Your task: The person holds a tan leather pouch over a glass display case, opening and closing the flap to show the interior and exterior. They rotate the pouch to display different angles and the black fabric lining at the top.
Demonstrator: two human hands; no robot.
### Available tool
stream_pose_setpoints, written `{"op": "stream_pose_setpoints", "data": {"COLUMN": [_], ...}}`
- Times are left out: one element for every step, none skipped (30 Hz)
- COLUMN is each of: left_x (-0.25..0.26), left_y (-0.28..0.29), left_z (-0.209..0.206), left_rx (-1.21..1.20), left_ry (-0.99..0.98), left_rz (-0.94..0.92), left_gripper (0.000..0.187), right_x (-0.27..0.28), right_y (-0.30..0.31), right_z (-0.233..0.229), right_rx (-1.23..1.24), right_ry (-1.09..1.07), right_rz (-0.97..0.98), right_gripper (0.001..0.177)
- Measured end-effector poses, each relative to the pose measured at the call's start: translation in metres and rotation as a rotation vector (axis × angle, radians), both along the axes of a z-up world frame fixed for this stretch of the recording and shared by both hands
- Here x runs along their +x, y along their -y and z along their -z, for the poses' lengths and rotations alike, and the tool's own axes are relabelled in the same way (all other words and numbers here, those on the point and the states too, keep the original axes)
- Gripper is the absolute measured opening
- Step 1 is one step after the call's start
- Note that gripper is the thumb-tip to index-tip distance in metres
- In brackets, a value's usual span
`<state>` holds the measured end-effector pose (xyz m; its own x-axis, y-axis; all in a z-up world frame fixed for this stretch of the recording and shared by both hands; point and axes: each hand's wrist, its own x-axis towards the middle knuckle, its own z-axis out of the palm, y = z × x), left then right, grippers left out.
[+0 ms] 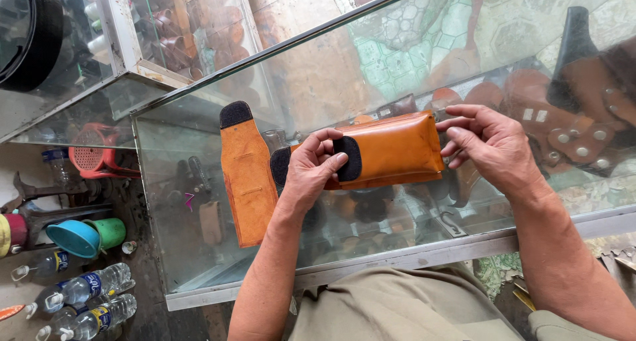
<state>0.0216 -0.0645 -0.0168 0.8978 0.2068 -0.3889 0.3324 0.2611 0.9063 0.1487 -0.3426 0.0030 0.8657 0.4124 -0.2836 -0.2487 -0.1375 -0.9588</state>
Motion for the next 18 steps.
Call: {"op": "stream_pose_setpoints", "data": {"left_x": [-0.001,-0.002,-0.003,-0.005,-0.006,-0.006,-0.007,-0.007,-0.007,-0.008,-0.009,-0.009,-0.009,-0.010,-0.009,-0.009,-0.008,-0.007], "left_y": [-0.001,-0.003,-0.004,-0.004,-0.005,-0.006,-0.008,-0.009,-0.010,-0.011,-0.012,-0.012,-0.013,-0.012,-0.013,-0.013,-0.012,-0.012], "left_z": [0.000,0.001,0.001,0.000,0.000,0.002,0.004,0.007,0.006,0.005,0.005,0.005,0.005,0.005,0.005,0.005,0.005,0.004], "left_rx": [0.000,-0.001,0.001,-0.038,-0.077,-0.076,-0.109,-0.143,-0.143,-0.154,-0.165,-0.164,-0.161,-0.158,-0.158,-0.149,-0.141,-0.142], "left_ry": [0.033,0.066,0.065,0.103,0.141,0.140,0.170,0.201,0.201,0.207,0.213,0.214,0.209,0.204,0.204,0.195,0.185,0.186], "left_rz": [0.007,0.015,0.017,0.015,0.012,0.016,0.012,0.006,0.008,0.013,0.018,0.014,0.017,0.019,0.014,0.014,0.015,0.013], "left_gripper": [0.034,0.034,0.034,0.035,0.036,0.036,0.038,0.040,0.040,0.041,0.043,0.043,0.042,0.041,0.041,0.040,0.040,0.040], "right_x": [0.000,-0.001,-0.001,-0.002,-0.003,-0.003,-0.004,-0.004,-0.004,-0.004,-0.004,-0.004,-0.004,-0.004,-0.004,-0.004,-0.004,-0.003], "right_y": [-0.001,-0.001,-0.001,0.000,0.000,0.001,0.002,0.002,0.004,0.004,0.005,0.005,0.006,0.007,0.006,0.006,0.007,0.006], "right_z": [0.002,0.004,0.005,0.006,0.007,0.007,0.007,0.007,0.009,0.012,0.014,0.016,0.019,0.021,0.021,0.022,0.022,0.022], "right_rx": [-0.043,-0.086,-0.085,-0.060,-0.035,-0.033,0.070,0.172,0.173,0.228,0.283,0.284,0.302,0.319,0.319,0.302,0.285,0.284], "right_ry": [-0.016,-0.033,-0.034,-0.042,-0.049,-0.050,-0.066,-0.081,-0.081,-0.089,-0.097,-0.098,-0.118,-0.139,-0.141,-0.142,-0.143,-0.143], "right_rz": [-0.001,-0.002,0.000,-0.034,-0.069,-0.065,-0.075,-0.088,-0.086,-0.101,-0.116,-0.120,-0.114,-0.107,-0.112,-0.100,-0.087,-0.088], "right_gripper": [0.036,0.040,0.040,0.044,0.047,0.047,0.049,0.051,0.051,0.053,0.054,0.054,0.054,0.054,0.054,0.053,0.052,0.052]}}
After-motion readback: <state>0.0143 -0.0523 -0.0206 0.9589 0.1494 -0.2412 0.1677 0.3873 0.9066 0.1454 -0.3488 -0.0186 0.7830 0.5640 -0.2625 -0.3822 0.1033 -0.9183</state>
